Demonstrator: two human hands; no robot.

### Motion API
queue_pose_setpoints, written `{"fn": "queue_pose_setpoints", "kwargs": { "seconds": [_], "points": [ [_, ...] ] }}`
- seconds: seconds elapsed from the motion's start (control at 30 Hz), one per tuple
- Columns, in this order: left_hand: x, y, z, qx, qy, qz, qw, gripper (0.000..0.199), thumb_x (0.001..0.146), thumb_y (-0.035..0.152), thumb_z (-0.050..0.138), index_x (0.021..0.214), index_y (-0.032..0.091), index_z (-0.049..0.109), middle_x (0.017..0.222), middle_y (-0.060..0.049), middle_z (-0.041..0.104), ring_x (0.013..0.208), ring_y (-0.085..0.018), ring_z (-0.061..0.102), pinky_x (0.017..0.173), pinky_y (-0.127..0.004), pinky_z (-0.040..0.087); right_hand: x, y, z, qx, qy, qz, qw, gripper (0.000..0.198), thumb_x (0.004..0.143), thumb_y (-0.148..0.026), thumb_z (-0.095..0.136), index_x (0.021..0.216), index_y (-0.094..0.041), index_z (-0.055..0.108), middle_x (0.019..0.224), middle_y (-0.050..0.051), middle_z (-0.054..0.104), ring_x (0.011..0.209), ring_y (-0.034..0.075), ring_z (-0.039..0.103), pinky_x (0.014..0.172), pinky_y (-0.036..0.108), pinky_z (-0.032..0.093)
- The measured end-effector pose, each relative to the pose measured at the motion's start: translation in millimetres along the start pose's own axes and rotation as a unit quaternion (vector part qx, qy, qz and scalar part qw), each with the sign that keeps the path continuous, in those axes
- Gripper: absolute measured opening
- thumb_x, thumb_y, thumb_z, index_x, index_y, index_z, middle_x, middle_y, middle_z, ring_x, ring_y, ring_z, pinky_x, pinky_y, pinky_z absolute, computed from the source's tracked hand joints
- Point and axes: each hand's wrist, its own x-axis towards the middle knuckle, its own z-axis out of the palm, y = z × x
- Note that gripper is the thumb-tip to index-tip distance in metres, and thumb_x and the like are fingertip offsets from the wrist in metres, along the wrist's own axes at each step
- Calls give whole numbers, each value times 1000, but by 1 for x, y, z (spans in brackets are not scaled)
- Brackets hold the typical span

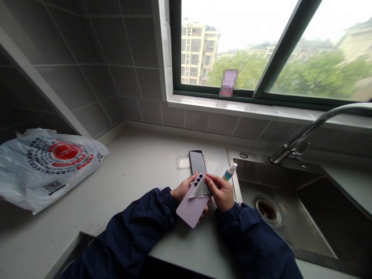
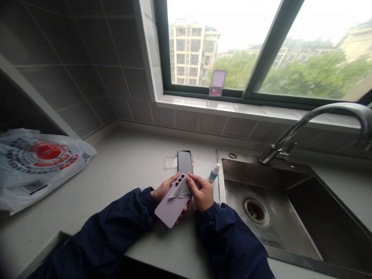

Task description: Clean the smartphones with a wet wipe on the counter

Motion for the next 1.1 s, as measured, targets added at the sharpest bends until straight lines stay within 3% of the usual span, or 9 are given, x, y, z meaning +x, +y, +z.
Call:
{"fn": "queue_pose_setpoints", "kwargs": {
  "seconds": [0.4,0.7,0.97,1.1],
  "points": [
    [-2,2,1,-31,49,52,997,103,77,86,13,109,2,63,83,-21,68,66,-33,65,72,-51,49,3,0,-1,26,63,13,998,39,77,-52,74,96,-19,78,93,8,78,87,27,73,84,41,59],
    [-3,2,2,-57,88,103,989,100,77,87,19,124,7,58,87,-20,69,70,-35,67,73,-52,48,1,7,3,42,47,23,998,53,77,-54,74,117,-18,72,114,10,73,106,31,69,96,45,56],
    [-3,5,5,-53,144,130,980,101,79,85,13,134,9,51,84,-18,69,66,-34,66,72,-53,48,-3,6,9,41,22,25,999,59,78,-55,73,122,-17,69,119,11,71,92,30,73,79,41,63],
    [-4,6,4,-53,147,127,980,100,80,85,13,133,10,52,84,-18,69,66,-35,67,72,-54,48,-3,5,8,38,25,22,999,60,77,-54,74,122,-15,69,122,12,69,95,30,73,80,40,63]
  ]
}}
